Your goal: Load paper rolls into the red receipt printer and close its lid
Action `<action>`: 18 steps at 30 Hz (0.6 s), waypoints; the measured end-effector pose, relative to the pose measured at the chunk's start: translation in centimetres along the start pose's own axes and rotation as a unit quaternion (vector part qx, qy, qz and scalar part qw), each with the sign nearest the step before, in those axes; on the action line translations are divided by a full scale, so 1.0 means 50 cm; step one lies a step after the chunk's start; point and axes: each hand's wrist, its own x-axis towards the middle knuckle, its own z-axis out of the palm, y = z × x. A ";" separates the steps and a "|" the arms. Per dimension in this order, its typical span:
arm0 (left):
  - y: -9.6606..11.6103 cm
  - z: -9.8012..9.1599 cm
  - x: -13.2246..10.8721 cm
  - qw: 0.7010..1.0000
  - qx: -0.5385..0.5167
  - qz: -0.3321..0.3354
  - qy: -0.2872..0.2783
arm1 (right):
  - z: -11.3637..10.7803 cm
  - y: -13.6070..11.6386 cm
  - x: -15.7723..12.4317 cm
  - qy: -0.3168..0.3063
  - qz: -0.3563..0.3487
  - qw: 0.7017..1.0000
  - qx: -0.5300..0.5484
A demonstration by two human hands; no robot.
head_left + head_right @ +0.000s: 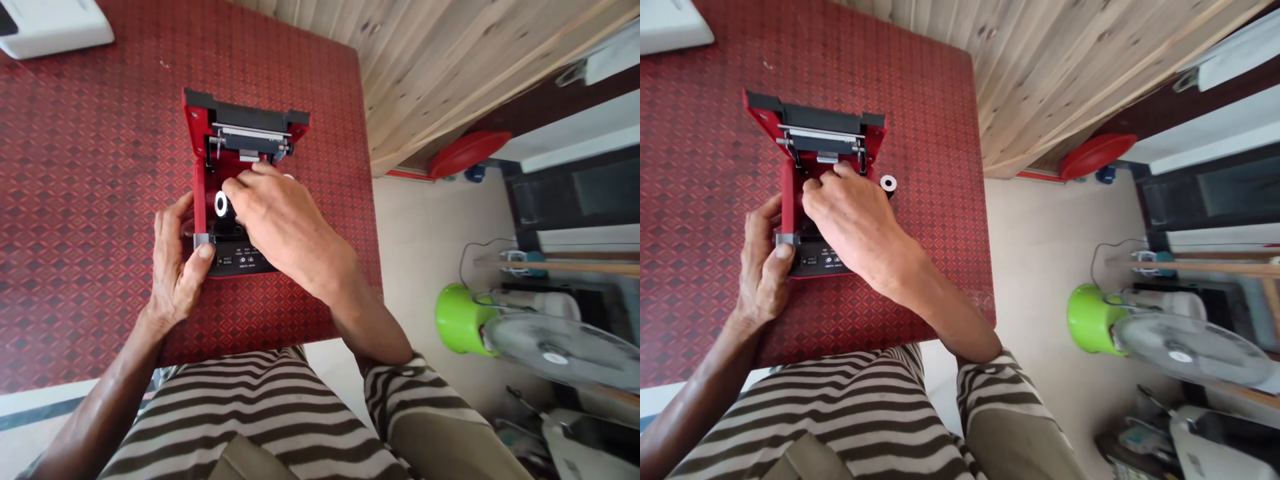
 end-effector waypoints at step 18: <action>0.002 0.000 0.000 1.000 -0.011 0.004 -0.003 | 0.060 0.037 0.028 0.001 -0.013 0.994 0.109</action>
